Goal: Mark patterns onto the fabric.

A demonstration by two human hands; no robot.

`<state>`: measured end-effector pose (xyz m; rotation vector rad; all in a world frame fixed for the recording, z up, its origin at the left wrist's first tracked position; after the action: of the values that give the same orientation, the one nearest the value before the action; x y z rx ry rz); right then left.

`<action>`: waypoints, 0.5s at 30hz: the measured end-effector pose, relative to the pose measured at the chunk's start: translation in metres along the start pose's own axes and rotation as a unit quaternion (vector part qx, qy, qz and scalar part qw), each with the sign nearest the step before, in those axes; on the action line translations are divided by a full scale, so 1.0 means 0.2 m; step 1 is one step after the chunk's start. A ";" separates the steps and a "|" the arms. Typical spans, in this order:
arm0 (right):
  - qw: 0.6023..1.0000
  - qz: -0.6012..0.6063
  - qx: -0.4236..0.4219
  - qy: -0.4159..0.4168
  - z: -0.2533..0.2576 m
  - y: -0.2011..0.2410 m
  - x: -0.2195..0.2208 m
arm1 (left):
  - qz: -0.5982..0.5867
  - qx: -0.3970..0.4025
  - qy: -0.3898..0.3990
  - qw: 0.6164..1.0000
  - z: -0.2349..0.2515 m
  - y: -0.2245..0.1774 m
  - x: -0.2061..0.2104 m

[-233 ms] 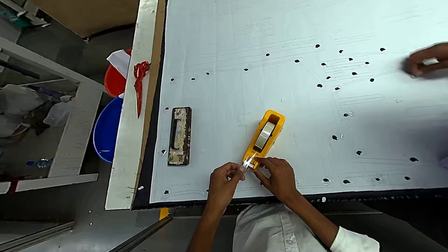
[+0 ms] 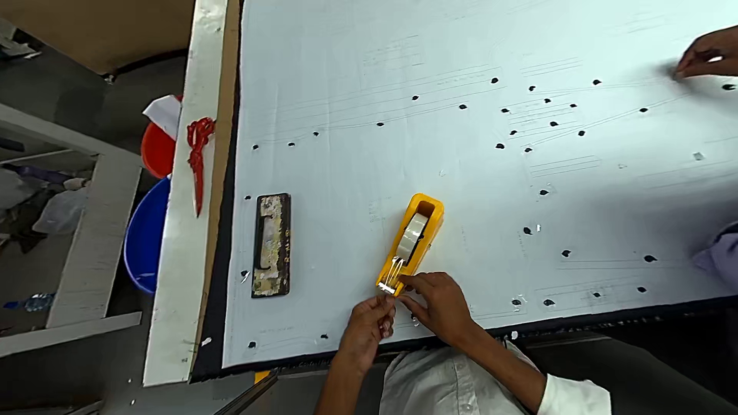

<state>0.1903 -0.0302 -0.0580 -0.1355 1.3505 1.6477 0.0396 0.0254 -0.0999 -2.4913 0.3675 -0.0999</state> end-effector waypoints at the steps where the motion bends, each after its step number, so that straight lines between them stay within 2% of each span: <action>1: 1.000 0.018 0.003 0.015 -0.01 -0.01 -0.01 | 0.014 -0.017 -0.005 1.000 -0.02 0.08 0.01; 3: 1.000 0.023 0.014 0.011 0.01 -0.08 -0.11 | 0.067 0.045 0.004 0.997 -0.09 0.13 0.08; 4: 0.999 0.014 0.028 -0.017 0.03 -0.16 -0.19 | 0.085 0.088 0.022 0.992 -0.12 0.11 0.16; 8: 0.985 -0.042 0.115 -0.122 0.10 -0.57 -0.55 | 0.145 0.247 0.068 0.956 -0.19 -0.09 0.62; 12: 0.972 -0.156 0.151 -0.091 0.24 -0.96 -0.74 | 0.240 0.390 0.049 0.887 -0.01 -0.48 1.19; 15: 0.960 -0.221 0.165 -0.042 0.23 -1.16 -0.74 | 0.292 0.439 0.014 0.849 0.25 -0.73 1.55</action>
<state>0.4552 -0.0997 -0.1119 -0.1543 1.3906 1.0322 0.3800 0.0781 -0.0587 -1.3998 0.8543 -0.0385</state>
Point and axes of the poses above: each hand's wrist, its own z-axis towards the middle knuckle, its own x-axis out of the palm, y = z × x, the point moved 8 cm from there along z, towards the middle knuckle, and after that the axes turned 15 degrees about -y, right-handed, at the moved point
